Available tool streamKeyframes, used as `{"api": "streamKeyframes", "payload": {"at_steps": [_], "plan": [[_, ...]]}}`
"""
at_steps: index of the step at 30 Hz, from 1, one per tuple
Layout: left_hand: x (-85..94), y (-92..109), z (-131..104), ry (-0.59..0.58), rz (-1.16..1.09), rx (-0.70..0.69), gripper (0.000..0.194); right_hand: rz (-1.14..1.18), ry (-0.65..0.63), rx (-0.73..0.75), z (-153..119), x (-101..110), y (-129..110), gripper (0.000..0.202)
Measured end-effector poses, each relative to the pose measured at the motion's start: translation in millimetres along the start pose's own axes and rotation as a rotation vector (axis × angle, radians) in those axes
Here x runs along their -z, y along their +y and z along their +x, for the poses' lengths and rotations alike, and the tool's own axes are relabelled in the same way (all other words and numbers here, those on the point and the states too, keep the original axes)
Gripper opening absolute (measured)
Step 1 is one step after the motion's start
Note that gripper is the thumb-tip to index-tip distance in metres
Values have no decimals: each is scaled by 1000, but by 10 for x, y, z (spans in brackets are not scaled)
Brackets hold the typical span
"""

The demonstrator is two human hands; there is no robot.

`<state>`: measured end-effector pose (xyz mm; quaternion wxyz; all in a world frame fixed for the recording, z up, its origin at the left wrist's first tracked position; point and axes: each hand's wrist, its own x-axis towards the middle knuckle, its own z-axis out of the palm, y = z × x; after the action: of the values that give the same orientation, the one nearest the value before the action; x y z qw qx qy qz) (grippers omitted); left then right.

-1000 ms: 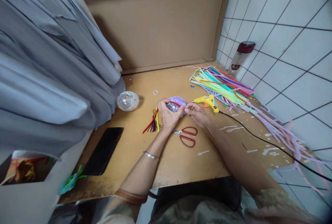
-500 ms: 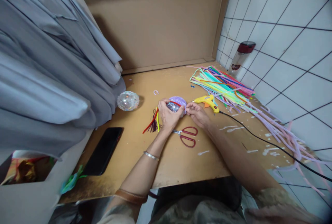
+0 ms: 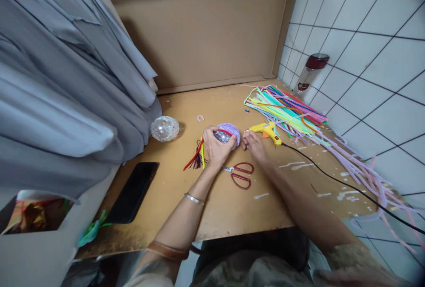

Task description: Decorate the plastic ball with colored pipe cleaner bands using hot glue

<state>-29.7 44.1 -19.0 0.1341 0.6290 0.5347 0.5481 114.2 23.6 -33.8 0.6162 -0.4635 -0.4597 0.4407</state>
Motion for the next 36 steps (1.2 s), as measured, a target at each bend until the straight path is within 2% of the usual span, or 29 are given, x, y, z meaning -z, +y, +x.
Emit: {"api": "streamKeyframes", "payload": {"at_steps": [4, 9, 13, 24, 36], "plan": [[1, -6, 0, 4, -3, -3, 56, -184, 33, 103, -26, 15, 19, 32], [4, -14, -3, -6, -11, -5, 56, -296, 65, 124, -54, 14, -30, 28], [-1, -9, -4, -5, -7, -2, 57, -257, 108, 87, -68, -21, -85, 29], [2, 6, -7, 3, -12, -15, 57, -175, -48, -2, -46, 27, -147, 31], [7, 32, -9, 8, 4, 14, 56, -132, -3, -5, -53, -21, -98, 35]]}}
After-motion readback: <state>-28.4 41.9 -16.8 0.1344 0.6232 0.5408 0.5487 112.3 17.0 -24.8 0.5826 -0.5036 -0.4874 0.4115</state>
